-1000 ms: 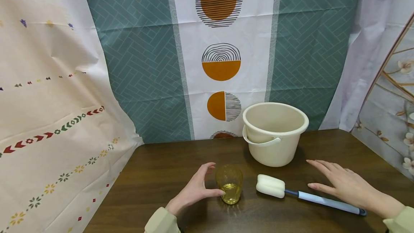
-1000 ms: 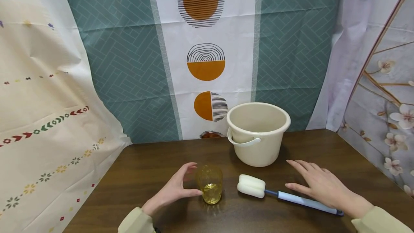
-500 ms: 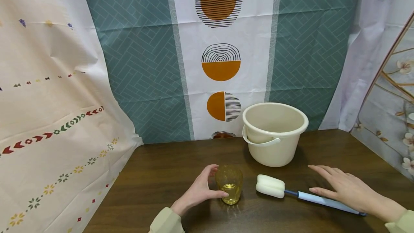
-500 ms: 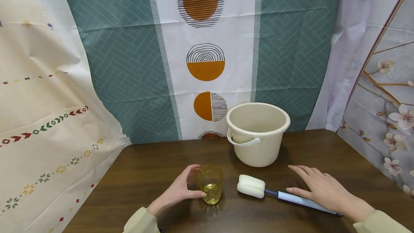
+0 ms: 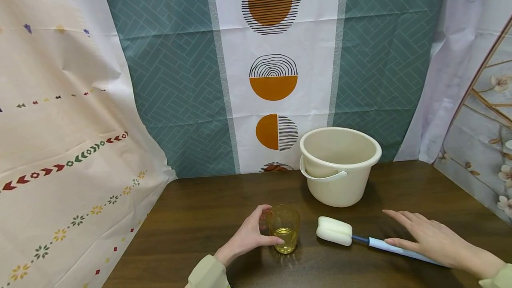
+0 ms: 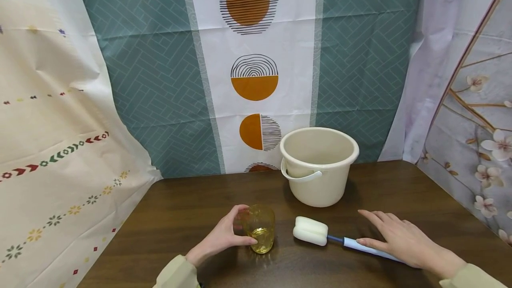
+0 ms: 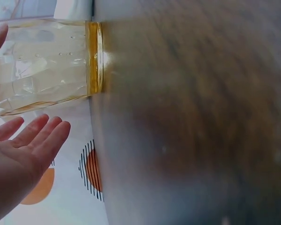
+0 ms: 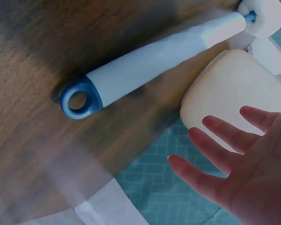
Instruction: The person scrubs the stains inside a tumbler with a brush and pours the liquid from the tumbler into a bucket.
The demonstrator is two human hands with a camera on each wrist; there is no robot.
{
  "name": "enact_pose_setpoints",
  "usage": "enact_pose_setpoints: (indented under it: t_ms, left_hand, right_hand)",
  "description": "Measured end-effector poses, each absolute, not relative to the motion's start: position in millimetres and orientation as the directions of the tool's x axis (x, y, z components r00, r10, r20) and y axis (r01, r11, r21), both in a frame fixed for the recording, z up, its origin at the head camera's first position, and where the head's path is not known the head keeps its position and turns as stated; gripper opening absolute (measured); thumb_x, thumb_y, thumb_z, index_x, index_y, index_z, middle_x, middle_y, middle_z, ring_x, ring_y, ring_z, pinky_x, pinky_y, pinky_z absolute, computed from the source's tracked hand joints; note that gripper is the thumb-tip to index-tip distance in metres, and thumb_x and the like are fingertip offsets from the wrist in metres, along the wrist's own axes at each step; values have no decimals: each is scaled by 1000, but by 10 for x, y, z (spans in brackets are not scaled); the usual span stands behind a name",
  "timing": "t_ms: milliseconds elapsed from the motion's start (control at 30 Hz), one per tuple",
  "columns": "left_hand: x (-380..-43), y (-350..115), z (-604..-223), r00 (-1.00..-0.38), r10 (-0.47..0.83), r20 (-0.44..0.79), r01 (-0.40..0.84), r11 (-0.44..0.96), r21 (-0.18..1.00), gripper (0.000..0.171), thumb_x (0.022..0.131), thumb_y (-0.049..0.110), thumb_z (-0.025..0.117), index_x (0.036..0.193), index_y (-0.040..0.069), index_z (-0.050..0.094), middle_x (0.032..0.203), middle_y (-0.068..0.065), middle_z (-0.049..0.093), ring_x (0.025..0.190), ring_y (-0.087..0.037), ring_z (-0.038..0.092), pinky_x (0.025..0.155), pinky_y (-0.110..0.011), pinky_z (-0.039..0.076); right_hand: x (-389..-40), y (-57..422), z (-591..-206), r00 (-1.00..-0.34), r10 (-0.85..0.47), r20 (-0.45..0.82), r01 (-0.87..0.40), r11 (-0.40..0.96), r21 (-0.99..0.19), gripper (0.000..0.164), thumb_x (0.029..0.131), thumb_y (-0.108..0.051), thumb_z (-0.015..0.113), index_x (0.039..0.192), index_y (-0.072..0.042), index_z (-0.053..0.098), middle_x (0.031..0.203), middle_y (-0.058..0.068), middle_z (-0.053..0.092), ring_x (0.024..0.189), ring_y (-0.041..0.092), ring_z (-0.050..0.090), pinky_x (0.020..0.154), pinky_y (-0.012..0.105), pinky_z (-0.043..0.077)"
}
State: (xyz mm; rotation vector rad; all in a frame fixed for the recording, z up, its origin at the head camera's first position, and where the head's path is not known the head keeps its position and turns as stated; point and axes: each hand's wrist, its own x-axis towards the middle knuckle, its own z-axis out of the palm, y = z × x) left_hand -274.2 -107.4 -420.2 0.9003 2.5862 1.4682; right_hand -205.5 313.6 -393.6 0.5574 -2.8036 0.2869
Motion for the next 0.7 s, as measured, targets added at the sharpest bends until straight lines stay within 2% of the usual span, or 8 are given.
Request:
enact_pose_setpoints:
  t_ms: [300,700]
  left_hand:
    - [-2745,-1050,-4214,-810,529,252,479,352,804,76,71,25,78,130,6,35,123,-8,46,101,-23,47,77,-31,44]
    - [-2762,-1034,-4204,-797,556,235,470,328,819,73,74,22,76,130,3,34,122,-13,48,104,-19,49,75,-31,44]
  right_hand:
    - [-2048,3150,-4027,-904,-366,221,-408,894,-187,66,81,-52,59,129,-9,46,116,10,49,97,32,52,62,47,44]
    - [-2034,3165,-4143,-898,-390,202,-422,895,-145,70,78,-57,58,127,-8,48,111,3,49,89,23,53,54,35,43]
